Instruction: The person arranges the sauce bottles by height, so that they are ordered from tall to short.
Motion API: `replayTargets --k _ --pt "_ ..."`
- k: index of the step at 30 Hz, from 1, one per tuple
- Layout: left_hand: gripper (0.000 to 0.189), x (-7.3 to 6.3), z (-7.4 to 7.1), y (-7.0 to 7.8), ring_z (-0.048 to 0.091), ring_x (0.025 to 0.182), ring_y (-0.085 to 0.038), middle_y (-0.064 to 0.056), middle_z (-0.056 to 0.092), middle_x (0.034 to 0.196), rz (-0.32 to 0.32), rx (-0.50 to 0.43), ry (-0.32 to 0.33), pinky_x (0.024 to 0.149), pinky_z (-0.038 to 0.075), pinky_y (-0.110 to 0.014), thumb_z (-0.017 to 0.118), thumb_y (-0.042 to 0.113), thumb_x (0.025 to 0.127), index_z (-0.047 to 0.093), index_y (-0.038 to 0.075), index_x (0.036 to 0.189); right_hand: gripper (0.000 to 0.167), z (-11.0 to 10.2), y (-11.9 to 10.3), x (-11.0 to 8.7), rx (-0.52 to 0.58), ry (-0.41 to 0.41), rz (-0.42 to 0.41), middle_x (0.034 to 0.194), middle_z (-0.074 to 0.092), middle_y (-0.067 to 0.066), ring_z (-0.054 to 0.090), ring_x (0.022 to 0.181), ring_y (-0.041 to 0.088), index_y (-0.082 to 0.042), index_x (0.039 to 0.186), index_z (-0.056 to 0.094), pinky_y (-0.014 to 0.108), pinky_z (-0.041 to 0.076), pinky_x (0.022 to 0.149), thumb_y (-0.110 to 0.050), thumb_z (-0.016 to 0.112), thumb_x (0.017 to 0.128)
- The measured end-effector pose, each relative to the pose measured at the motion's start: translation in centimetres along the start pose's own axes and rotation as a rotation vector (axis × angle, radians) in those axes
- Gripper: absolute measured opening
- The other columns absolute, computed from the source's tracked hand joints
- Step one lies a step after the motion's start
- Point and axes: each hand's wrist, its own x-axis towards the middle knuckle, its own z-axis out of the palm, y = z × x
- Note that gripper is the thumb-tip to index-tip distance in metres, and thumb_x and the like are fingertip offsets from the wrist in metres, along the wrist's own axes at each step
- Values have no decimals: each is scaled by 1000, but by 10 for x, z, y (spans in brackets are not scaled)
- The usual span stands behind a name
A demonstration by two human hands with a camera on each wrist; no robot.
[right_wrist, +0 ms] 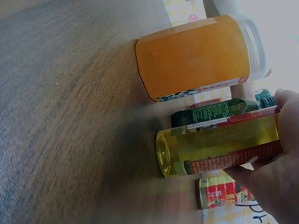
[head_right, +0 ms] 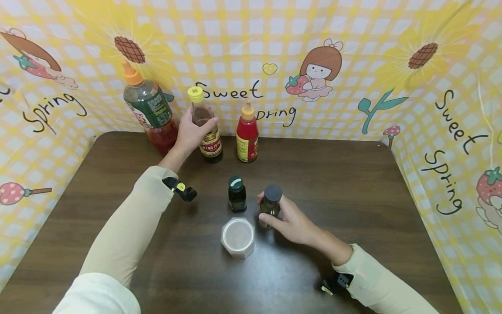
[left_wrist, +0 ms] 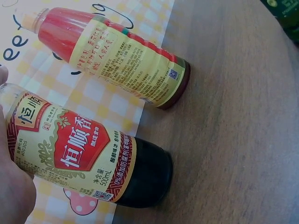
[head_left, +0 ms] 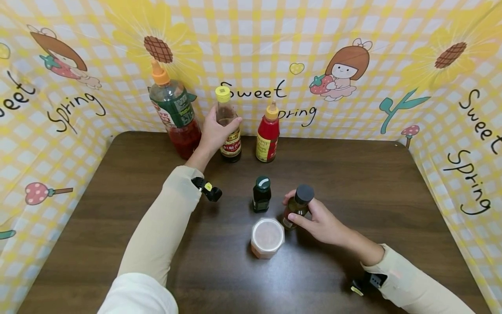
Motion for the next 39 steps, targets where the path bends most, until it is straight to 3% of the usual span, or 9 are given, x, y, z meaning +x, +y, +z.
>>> replayTargets --k 9,18,24,30,39 --pt "32 0 0 -1 60 104 -18 -4 62 109 4 1 0 96 49 -38 78 19 91 57 11 115 37 -2 3 -1 0 5 9 119 63 15 61 111 34 3 128 53 24 45 102 8 66 94" --pt "35 0 1 0 61 104 -19 -4 62 107 -9 -22 0 97 49 -43 79 20 90 57 10 116 38 -10 0 2 -14 28 -12 117 64 12 62 110 27 2 128 53 23 46 100 10 65 94" --pt "37 -1 1 0 61 105 -19 -4 62 108 -19 -24 0 96 50 -39 80 22 90 56 10 117 39 -20 -3 8 -12 42 15 120 63 12 61 112 31 0 130 51 23 47 100 9 64 94" --pt "37 -1 0 0 61 105 -19 -3 62 107 -17 -24 6 94 50 -35 80 21 90 57 10 117 40 -28 -4 15 -1 50 30 122 62 14 62 114 20 -1 132 50 24 49 98 8 63 95" --pt "37 0 0 -2 61 105 -19 -3 62 108 -28 -23 3 93 51 -32 79 20 90 57 9 118 37 -42 1 27 15 83 46 123 59 22 60 113 23 2 133 48 24 51 95 7 60 98"
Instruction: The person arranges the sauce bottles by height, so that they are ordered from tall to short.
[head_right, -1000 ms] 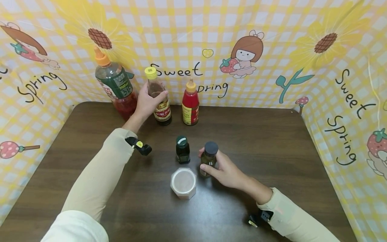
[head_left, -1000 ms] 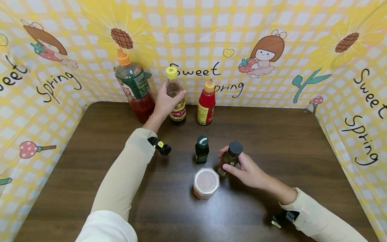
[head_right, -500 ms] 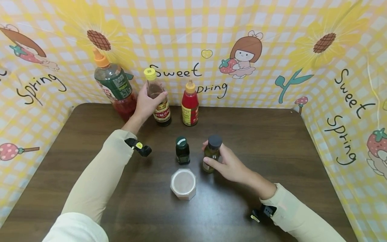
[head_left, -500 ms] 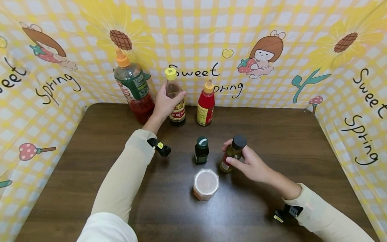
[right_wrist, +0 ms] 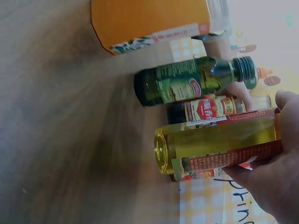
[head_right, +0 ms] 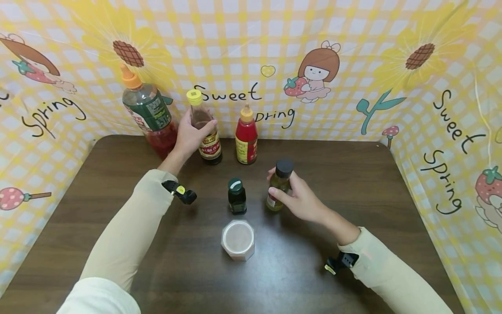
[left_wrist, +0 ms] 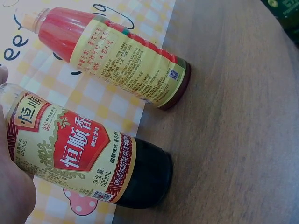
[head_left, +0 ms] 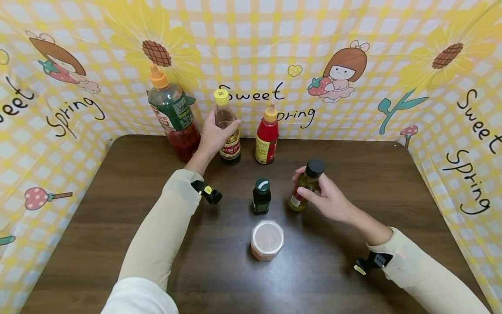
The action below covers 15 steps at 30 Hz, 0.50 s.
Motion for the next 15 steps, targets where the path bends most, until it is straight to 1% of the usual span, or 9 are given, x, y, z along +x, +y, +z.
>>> replayTargets --k 6,12,15 --pt "37 0 0 0 61 105 -19 -3 62 107 3 -2 2 92 51 -33 79 18 90 57 7 118 37 -9 2 9 -4 40 24 123 60 24 61 112 18 4 133 47 23 52 92 7 59 98" --pt "37 0 1 1 61 104 -19 -3 63 108 10 2 1 91 51 -32 79 18 90 57 8 118 35 -21 3 18 -9 100 36 121 60 27 62 112 29 5 132 47 21 51 91 6 59 99" --pt "37 -1 1 0 61 104 -19 -3 62 107 14 0 3 91 51 -32 79 20 90 57 9 118 35 -26 6 24 -11 115 51 122 59 26 62 111 26 5 133 47 21 51 91 4 59 100"
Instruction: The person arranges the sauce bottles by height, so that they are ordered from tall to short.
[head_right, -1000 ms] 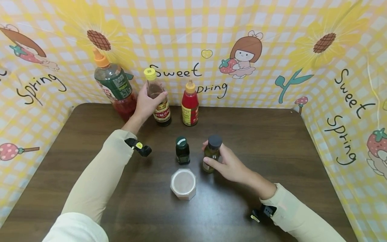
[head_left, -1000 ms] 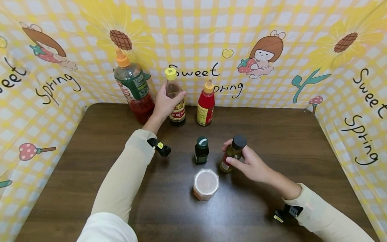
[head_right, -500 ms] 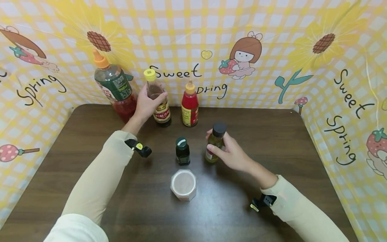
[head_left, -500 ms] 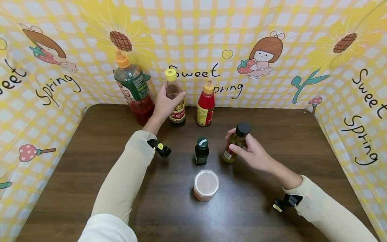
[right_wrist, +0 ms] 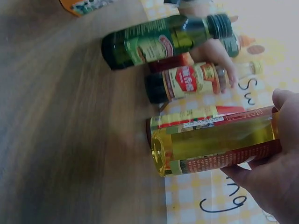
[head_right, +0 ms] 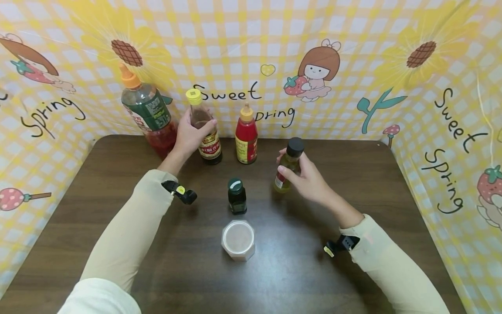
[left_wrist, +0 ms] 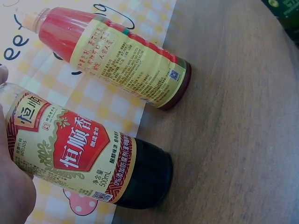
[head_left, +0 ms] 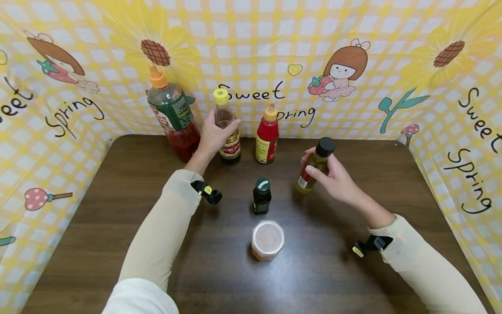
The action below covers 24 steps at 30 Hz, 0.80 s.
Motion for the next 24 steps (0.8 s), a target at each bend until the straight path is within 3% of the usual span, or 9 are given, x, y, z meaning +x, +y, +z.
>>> replayTargets --k 9,18,24 --pt "39 0 0 -1 61 105 -19 -3 62 109 2 10 3 91 51 -32 79 20 90 56 8 119 34 -1 15 21 -25 35 64 125 59 25 58 116 38 4 134 47 23 50 92 -3 58 103" --pt "36 0 0 -2 61 104 -18 -3 62 106 11 -13 3 91 51 -32 80 20 90 57 10 116 35 3 24 44 -26 94 66 122 59 24 58 109 20 5 133 45 28 49 91 -5 59 103" --pt "35 0 0 -2 61 104 -18 -3 62 106 20 -18 6 91 51 -32 80 20 90 57 9 115 42 0 28 61 -67 122 116 135 55 25 56 119 32 5 140 42 50 48 100 -8 59 104"
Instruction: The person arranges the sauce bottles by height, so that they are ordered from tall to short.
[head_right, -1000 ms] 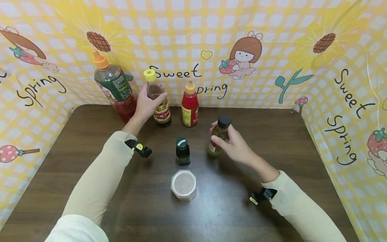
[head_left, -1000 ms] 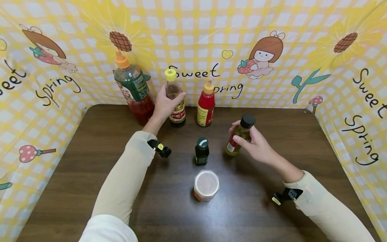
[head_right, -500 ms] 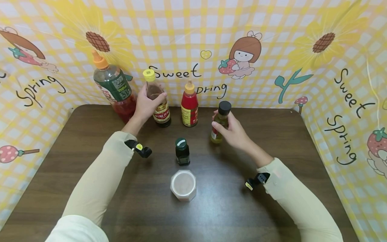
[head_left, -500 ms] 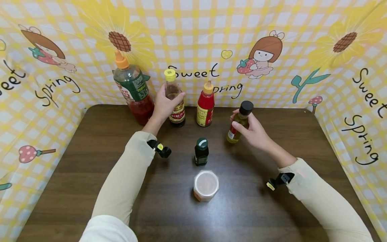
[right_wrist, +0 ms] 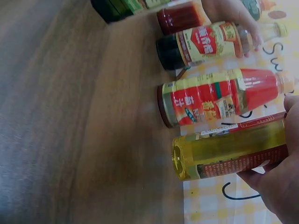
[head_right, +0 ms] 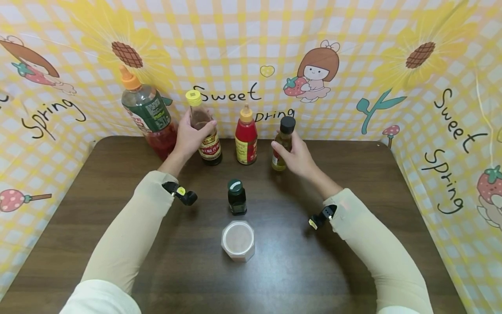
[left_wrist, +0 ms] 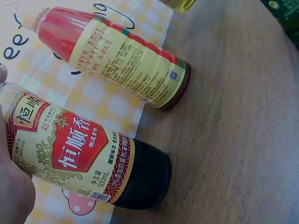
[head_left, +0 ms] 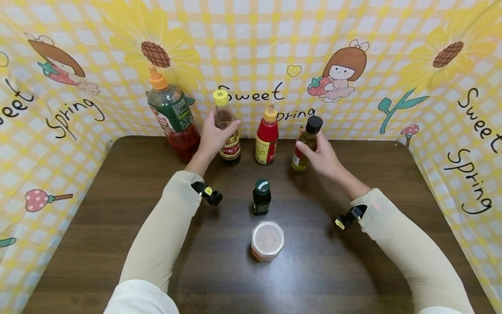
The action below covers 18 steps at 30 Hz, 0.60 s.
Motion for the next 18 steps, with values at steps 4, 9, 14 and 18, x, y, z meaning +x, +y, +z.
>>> replayTargets --k 4,9,14,18 --pt "34 0 0 0 61 105 -18 -2 62 107 -4 5 7 92 51 -32 79 17 90 57 9 116 47 0 5 9 -2 19 30 143 48 28 53 126 39 5 145 39 58 44 103 -10 58 104" --pt "35 0 0 -1 61 107 -18 -3 62 108 -5 12 7 93 51 -33 78 15 90 57 8 117 52 1 12 16 2 35 54 142 48 28 53 126 37 4 147 38 56 44 105 -18 58 105" --pt "37 0 -1 -1 61 106 -18 -2 63 108 2 13 7 93 51 -32 79 18 90 57 7 118 52 3 18 22 5 54 60 138 51 26 54 125 36 5 146 39 55 43 106 -21 59 105" --pt "39 0 0 0 61 106 -18 -2 63 107 13 1 4 94 51 -34 79 18 90 56 3 119 47 4 18 25 1 69 52 133 52 27 54 121 38 7 142 39 55 44 104 -15 58 105"
